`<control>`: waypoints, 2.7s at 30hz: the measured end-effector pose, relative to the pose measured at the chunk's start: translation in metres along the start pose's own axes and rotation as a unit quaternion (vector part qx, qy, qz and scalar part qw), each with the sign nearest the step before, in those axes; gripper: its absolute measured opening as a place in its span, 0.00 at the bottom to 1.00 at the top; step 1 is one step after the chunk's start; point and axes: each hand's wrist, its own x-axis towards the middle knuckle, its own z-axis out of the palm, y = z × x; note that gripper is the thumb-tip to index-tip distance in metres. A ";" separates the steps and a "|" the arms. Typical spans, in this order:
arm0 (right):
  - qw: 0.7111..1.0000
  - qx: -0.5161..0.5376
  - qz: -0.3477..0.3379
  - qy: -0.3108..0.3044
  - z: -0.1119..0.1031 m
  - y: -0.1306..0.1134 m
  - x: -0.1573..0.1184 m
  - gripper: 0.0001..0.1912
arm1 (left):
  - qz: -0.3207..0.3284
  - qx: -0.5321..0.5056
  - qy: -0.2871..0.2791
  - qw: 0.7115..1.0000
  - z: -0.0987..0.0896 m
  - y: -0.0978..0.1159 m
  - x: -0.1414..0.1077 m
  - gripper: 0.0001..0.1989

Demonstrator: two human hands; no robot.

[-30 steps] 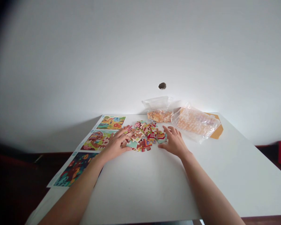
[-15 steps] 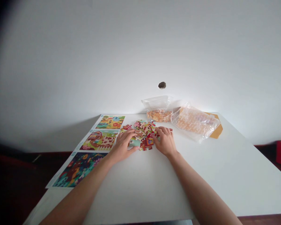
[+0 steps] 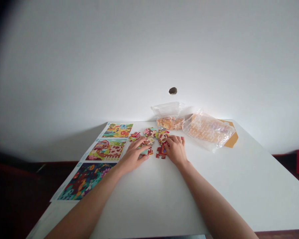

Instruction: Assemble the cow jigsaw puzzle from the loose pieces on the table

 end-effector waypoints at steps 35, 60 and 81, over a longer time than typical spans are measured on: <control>0.976 0.106 -0.162 -0.099 -0.020 -0.055 -0.013 0.22 | -0.148 0.077 -0.017 0.986 -0.005 -0.023 0.006 0.48; 0.987 0.008 -0.073 -0.140 -0.020 -0.030 -0.003 0.14 | -0.055 0.023 -0.007 0.998 -0.018 -0.015 0.003 0.27; 0.996 -0.023 0.079 0.032 0.010 0.009 0.012 0.22 | -0.066 0.012 0.025 0.997 -0.005 -0.029 0.006 0.19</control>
